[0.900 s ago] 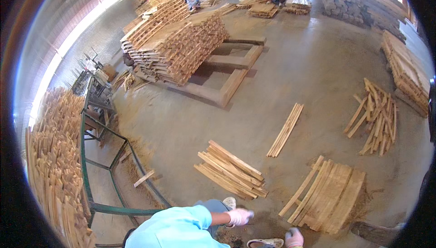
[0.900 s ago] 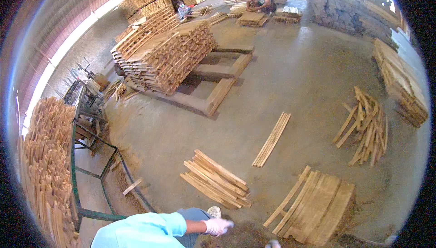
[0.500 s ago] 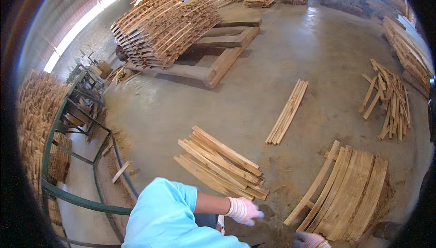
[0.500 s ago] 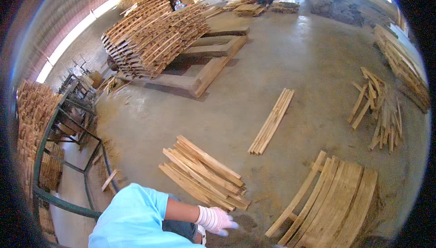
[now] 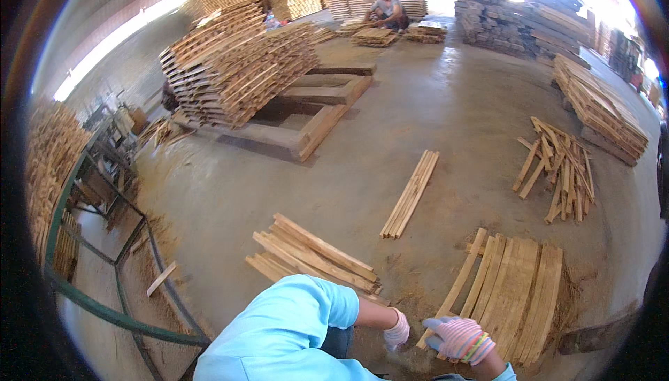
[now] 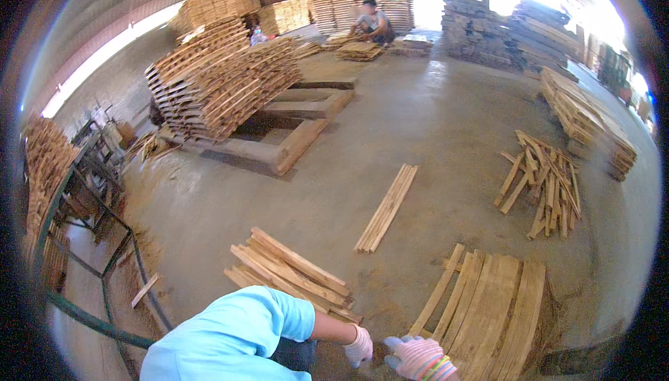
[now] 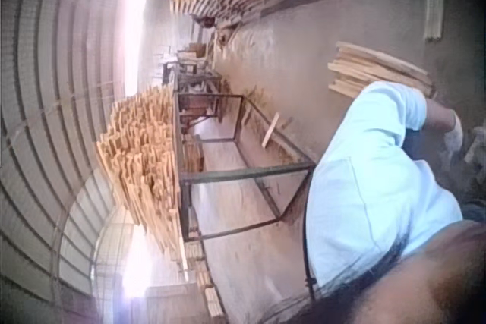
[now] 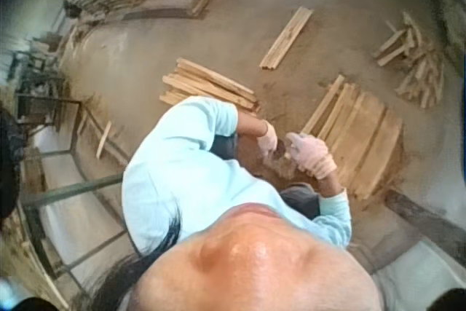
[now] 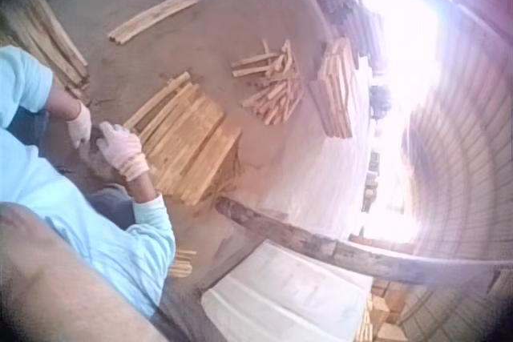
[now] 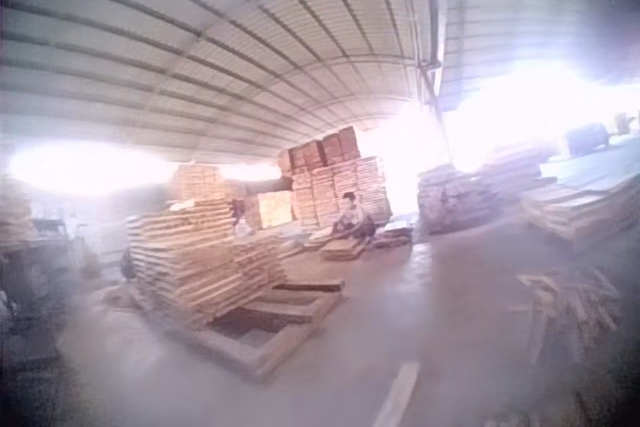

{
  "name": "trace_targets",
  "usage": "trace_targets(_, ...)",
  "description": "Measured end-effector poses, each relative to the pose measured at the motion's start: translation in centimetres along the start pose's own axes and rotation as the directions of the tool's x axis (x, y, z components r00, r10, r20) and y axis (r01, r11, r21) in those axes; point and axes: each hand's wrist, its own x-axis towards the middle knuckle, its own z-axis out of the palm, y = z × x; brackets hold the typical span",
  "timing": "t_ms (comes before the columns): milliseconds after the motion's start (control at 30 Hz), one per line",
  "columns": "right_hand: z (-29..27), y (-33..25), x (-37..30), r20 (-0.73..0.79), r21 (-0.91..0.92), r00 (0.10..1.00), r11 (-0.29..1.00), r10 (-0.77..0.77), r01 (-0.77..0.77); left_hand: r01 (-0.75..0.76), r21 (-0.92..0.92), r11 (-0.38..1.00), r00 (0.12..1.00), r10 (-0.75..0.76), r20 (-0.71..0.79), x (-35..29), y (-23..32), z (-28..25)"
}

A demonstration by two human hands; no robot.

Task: The person sorts and stacks thin wooden planks on the floor in a workshop. They pick up planks one by one, align them, and place them into neat piles, then lift a completed stack and move it to a larger pile.

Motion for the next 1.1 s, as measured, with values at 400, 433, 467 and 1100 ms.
trace_targets(400,1.7,-2.2,0.1,-0.151,-0.230,0.960,0.953,-0.235,0.197,0.235,-0.369,0.899,0.895,-0.348,-0.278,0.1,-2.1,0.5)
trace_targets(433,1.9,-2.3,0.1,-0.128,-0.225,0.967,0.956,-0.221,0.189,0.329,-0.362,0.872,0.892,-0.413,-0.184,0.2,-2.1,-0.1)
trace_targets(467,2.2,-2.2,0.1,-0.101,-0.219,0.973,0.959,-0.207,0.181,0.360,-0.350,0.865,0.890,-0.431,-0.151,0.3,-2.1,-0.3)
trace_targets(1100,3.8,-1.2,1.7,-0.140,-0.142,0.939,0.945,-0.313,0.294,0.092,-0.545,0.834,0.826,-0.370,-0.426,2.3,-2.8,4.1)
